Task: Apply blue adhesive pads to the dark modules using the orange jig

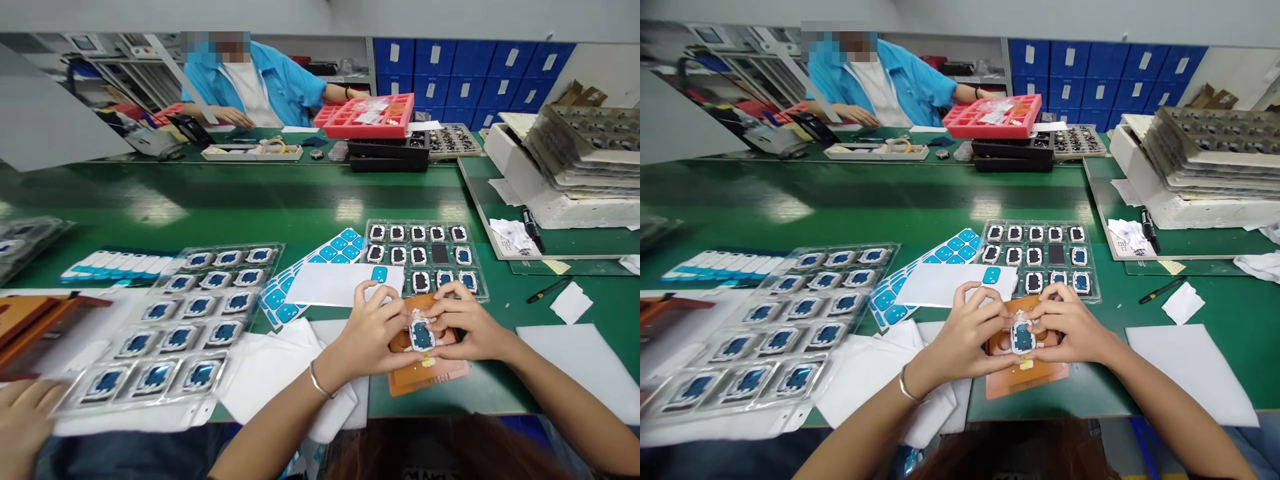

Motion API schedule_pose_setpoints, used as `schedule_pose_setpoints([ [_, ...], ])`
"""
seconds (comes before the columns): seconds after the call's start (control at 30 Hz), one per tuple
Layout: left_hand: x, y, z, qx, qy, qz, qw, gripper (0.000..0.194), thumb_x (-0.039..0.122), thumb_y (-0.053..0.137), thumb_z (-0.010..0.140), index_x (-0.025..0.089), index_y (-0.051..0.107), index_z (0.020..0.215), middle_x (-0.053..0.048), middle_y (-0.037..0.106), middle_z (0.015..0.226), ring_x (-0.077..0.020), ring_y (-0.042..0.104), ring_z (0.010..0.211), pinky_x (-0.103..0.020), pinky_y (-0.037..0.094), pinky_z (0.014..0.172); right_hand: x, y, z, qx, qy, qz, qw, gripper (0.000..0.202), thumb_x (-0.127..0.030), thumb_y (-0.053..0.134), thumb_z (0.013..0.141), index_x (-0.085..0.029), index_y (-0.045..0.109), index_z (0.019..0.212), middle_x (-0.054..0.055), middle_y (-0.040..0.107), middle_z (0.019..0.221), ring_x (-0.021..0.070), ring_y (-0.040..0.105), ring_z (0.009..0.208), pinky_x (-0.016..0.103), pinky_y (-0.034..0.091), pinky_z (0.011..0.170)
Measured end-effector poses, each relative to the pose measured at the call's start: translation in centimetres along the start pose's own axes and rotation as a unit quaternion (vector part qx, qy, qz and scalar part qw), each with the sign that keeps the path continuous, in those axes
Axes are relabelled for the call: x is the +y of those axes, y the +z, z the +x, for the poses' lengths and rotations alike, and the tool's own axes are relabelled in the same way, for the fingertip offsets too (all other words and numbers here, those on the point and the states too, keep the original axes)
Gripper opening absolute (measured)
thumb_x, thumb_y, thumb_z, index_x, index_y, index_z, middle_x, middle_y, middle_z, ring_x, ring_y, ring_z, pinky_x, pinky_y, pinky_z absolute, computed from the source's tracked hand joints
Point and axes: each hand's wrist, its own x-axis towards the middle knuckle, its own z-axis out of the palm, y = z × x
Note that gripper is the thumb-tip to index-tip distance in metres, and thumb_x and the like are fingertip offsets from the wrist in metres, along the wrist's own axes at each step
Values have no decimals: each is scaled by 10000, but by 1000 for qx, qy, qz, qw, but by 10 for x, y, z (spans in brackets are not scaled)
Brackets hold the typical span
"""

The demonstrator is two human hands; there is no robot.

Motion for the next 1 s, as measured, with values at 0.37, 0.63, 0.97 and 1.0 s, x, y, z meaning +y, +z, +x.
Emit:
schedule_pose_setpoints([
  [0.37,-25,1,-2,75,-92,-27,993,470,573,502,930,200,567,1210,-109,669,1187,-270,555,1111,-446,378,958,21,-11,5,194,62,-19,979,166,-345,740,805,-240,644,890,63,746,1022,234,655,877,421,457,781],
  [0.63,-75,10,-15,-150,-142,105,973,262,384,393,1006,215,589,1048,-96,529,1423,-278,471,1297,-541,359,1053,81,-10,-10,191,207,-214,935,295,-518,659,856,-223,653,855,91,750,1008,278,617,906,428,499,798],
  [0.97,-76,24,-4,-99,-174,161,967,423,420,536,954,208,500,1318,-133,614,1315,-304,538,1183,-420,430,889,84,-3,-7,124,235,-299,917,307,-402,451,1000,-183,638,1108,127,691,1159,298,577,929,399,408,737],
  [1.0,-77,25,-4,-95,-177,162,966,440,431,554,943,202,502,1316,-139,638,1272,-308,544,1171,-419,429,882,82,-3,-6,113,227,-299,920,290,-393,452,1002,-195,655,1061,111,705,1110,286,577,920,389,400,737],
])
